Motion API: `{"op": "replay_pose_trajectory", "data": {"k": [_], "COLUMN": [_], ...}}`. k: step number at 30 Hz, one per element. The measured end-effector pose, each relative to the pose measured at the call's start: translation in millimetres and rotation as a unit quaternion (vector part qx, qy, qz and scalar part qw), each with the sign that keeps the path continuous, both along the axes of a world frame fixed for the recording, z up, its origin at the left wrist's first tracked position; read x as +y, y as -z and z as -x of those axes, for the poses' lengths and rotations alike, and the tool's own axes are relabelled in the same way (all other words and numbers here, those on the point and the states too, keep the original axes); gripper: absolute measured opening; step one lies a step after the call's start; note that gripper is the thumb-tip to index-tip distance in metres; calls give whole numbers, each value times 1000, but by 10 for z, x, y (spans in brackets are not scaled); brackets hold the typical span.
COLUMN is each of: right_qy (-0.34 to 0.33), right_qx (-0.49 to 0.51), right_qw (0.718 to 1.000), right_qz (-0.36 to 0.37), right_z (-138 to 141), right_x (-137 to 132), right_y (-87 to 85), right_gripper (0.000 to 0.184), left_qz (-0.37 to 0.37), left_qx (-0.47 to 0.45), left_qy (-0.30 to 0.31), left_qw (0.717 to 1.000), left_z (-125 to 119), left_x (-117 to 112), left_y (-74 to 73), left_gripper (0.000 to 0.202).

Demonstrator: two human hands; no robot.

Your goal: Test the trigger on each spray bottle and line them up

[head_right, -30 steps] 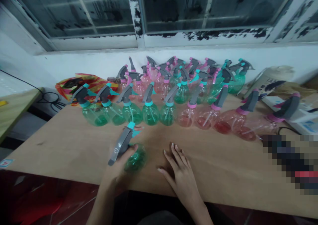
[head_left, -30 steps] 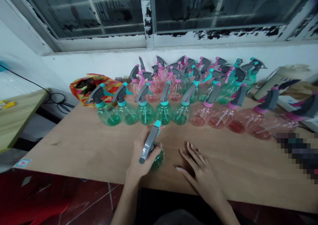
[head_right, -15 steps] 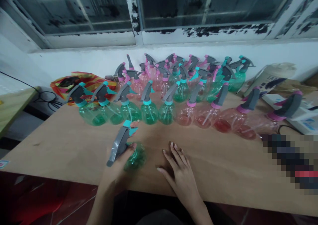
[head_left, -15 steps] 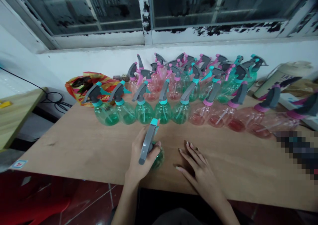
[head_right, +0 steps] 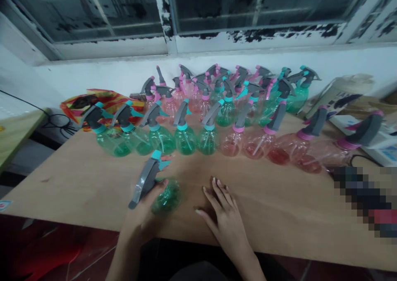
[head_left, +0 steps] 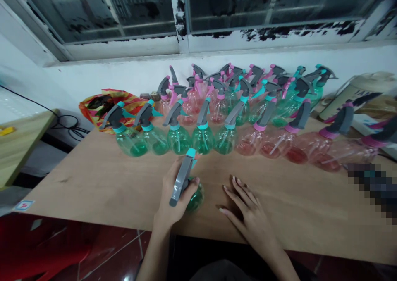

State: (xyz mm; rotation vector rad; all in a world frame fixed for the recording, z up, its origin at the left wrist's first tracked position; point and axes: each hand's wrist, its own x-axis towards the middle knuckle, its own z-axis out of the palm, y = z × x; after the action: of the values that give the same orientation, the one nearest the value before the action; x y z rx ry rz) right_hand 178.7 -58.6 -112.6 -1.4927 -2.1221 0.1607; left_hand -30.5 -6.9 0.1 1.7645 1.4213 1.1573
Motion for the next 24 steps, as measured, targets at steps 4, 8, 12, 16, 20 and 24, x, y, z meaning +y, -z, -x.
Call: {"op": "replay_pose_trajectory", "data": {"k": [4,8,12,16,20,24], "right_qy": [-1,-5,-4,-4,-5,-7], "right_qx": [1,-1,-6,-11,-3,0], "right_qw": [1000,1000,1000,1000,1000,1000], "right_qz": [-1,-4,-1,3,-7,-13], "right_z": [-7,-17,-14,-7,-5,-8], "right_x": [-1,2,4,3,0,2], "right_y": [3,20,15,2,11,28], "right_gripper": [54,54,54,54,55,54], "left_qz": [16,15,5,-11,-8,7], "left_qx": [15,1,1,21,18,21], "left_qy": [-3,-13,-11,-8,-14,-11], "left_qw": [1000,1000,1000,1000,1000,1000], "left_z": [19,16,2,-31,-53,-48], "left_x": [34,52,50,40,31,27], "left_y": [-37,-39,-26,-40,-49,-26], "left_gripper": [30,16,12,32,43,45]}}
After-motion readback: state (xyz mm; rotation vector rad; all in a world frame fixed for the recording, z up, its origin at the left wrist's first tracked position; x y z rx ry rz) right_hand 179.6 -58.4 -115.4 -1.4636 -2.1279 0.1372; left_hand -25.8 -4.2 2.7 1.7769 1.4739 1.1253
